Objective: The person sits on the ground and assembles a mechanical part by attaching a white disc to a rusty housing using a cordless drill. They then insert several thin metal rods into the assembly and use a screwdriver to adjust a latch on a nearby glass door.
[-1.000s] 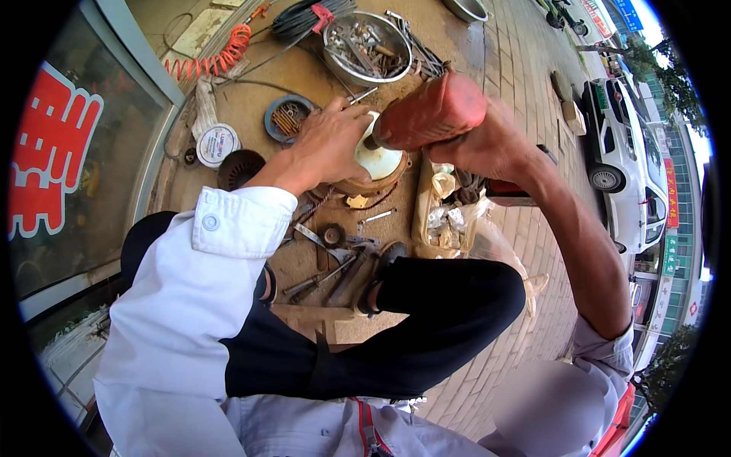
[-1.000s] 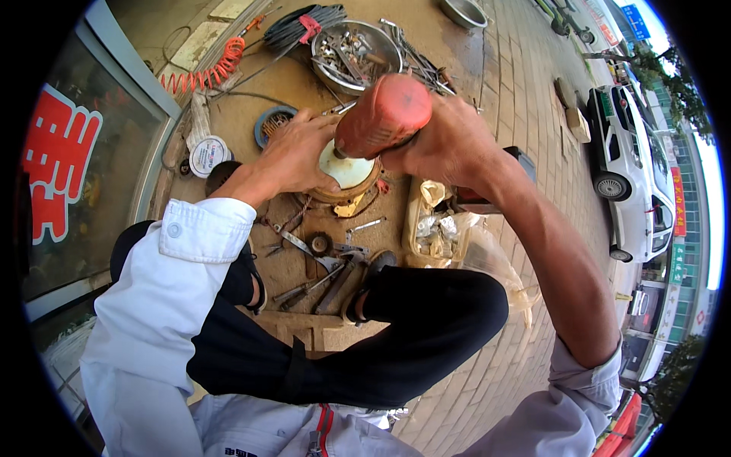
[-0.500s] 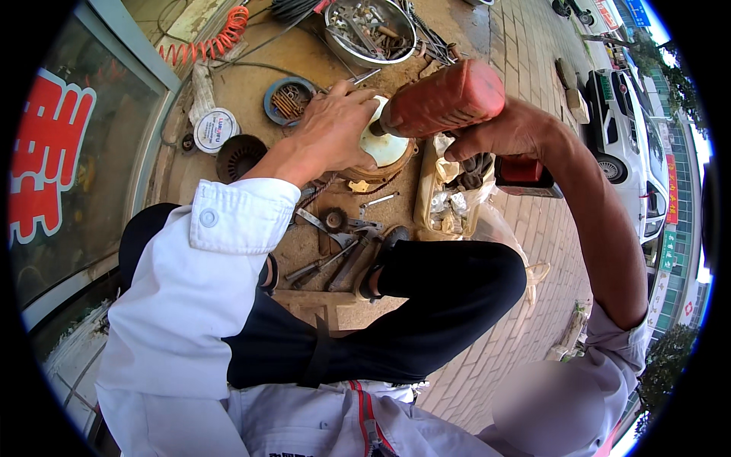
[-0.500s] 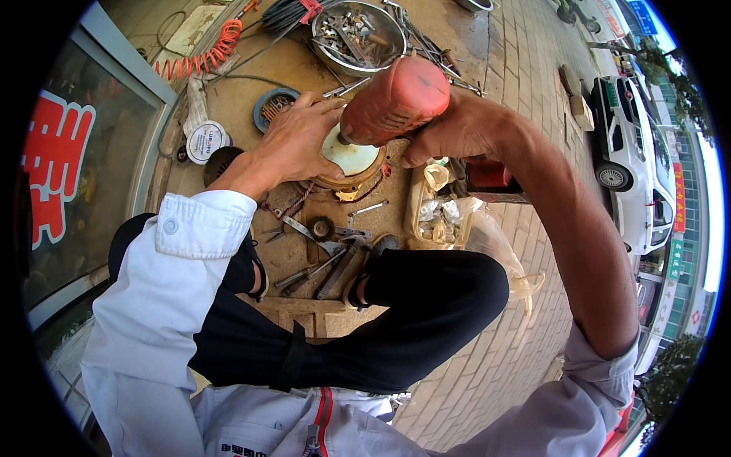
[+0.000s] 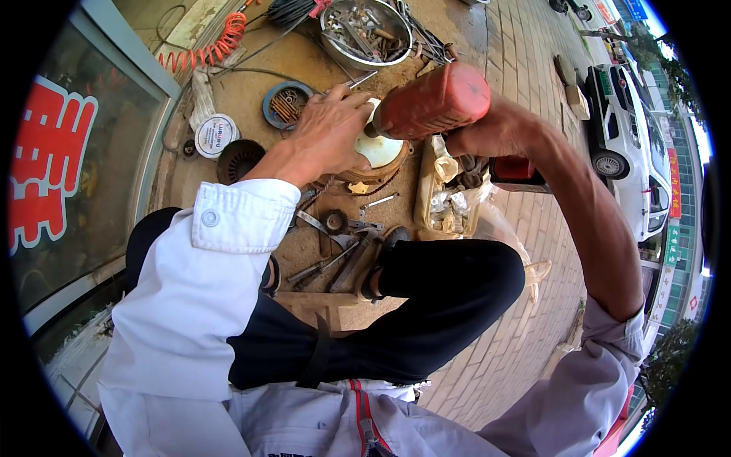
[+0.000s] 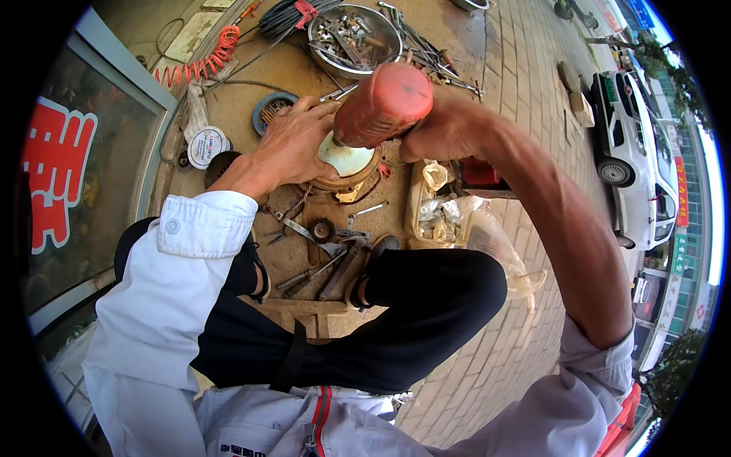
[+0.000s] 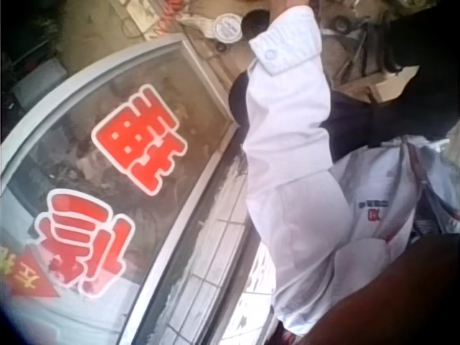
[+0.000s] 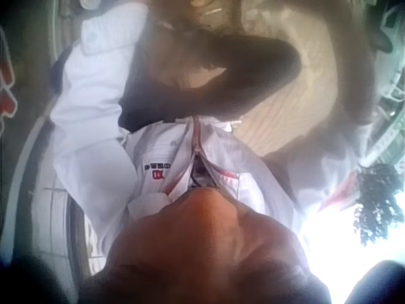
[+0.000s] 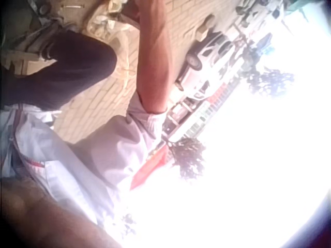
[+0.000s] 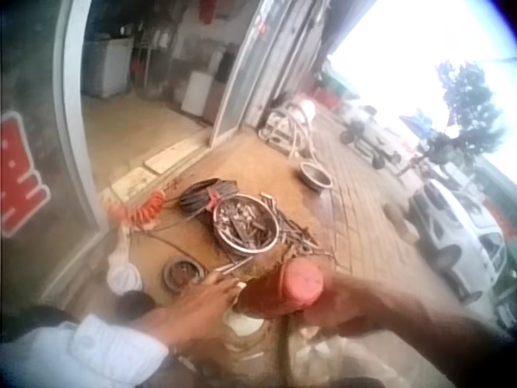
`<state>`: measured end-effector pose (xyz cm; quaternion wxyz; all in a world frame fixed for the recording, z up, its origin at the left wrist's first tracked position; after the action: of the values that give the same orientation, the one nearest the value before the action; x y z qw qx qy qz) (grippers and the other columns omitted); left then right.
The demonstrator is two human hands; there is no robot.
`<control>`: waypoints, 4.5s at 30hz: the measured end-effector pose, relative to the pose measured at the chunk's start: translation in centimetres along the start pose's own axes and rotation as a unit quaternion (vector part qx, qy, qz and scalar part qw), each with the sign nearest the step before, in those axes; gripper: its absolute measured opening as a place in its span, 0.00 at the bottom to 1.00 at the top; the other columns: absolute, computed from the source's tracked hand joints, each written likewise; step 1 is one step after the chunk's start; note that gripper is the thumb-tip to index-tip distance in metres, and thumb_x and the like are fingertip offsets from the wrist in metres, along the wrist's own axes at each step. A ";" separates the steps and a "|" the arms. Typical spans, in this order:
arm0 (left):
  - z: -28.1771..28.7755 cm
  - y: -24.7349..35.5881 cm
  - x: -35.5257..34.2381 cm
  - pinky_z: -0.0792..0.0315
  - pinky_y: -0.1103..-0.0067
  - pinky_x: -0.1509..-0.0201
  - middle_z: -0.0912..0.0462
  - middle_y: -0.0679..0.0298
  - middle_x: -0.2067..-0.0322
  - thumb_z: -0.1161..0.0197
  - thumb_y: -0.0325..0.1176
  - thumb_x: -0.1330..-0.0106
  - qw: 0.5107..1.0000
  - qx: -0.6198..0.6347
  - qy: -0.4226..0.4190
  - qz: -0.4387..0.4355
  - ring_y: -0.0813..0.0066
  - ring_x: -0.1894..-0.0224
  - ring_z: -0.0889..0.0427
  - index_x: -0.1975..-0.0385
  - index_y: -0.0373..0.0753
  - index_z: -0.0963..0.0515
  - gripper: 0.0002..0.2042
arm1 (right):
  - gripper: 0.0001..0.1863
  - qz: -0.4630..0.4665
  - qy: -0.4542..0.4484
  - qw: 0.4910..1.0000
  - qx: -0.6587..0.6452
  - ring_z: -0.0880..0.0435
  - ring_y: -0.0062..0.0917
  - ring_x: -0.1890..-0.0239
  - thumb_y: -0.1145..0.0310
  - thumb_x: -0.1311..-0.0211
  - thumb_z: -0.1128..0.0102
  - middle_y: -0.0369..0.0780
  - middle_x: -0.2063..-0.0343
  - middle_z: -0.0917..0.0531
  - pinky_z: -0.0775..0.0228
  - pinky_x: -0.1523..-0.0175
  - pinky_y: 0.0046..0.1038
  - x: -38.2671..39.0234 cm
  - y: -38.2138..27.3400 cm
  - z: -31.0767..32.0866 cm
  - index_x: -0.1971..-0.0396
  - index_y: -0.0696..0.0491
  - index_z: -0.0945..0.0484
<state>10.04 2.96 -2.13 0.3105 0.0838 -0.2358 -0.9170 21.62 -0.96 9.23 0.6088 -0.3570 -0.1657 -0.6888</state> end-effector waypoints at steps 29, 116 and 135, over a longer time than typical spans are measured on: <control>0.2 -0.2 0.0 0.35 0.57 0.28 0.31 0.68 0.29 0.16 0.41 0.60 1.000 0.021 0.005 -0.004 0.55 0.30 0.34 0.39 0.46 0.21 0.40 | 0.27 0.129 0.068 0.977 -0.154 0.14 0.27 0.55 0.65 0.53 0.21 0.38 0.59 0.11 0.23 0.46 0.30 -1.1 1.3 -0.4 0.50 0.51 0.16; 1.1 1.8 -0.6 0.23 0.63 0.57 0.17 0.46 0.62 0.29 0.32 0.37 0.990 0.128 0.057 -0.005 0.47 0.59 0.17 0.56 0.29 0.20 0.15 | 0.26 -0.437 0.212 0.630 -0.607 0.12 0.40 0.52 0.62 0.55 0.22 0.52 0.56 0.12 0.23 0.48 0.39 -10.9 17.5 -45.8 0.57 0.63 0.15; -0.5 3.4 -2.6 0.23 0.59 0.72 0.16 0.51 0.77 0.35 0.43 0.31 0.990 -0.126 0.057 -0.026 0.49 0.75 0.15 0.67 0.37 0.22 0.14 | 0.33 -0.399 0.153 0.704 -0.567 0.15 0.46 0.45 0.56 0.59 0.19 0.55 0.50 0.14 0.24 0.42 0.41 -13.8 15.8 -45.4 0.52 0.60 0.15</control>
<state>14.02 2.00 -0.95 0.3075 0.1025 -0.0981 -0.9409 23.64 -24.35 -34.96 -0.0239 -0.4248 0.2249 -0.8766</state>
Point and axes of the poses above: each hand's wrist, its own x-axis away from the middle knuckle, its own z-axis out of the back of the hand, y = z × x, the point moved 9 cm from there along -x, towards the middle knuckle
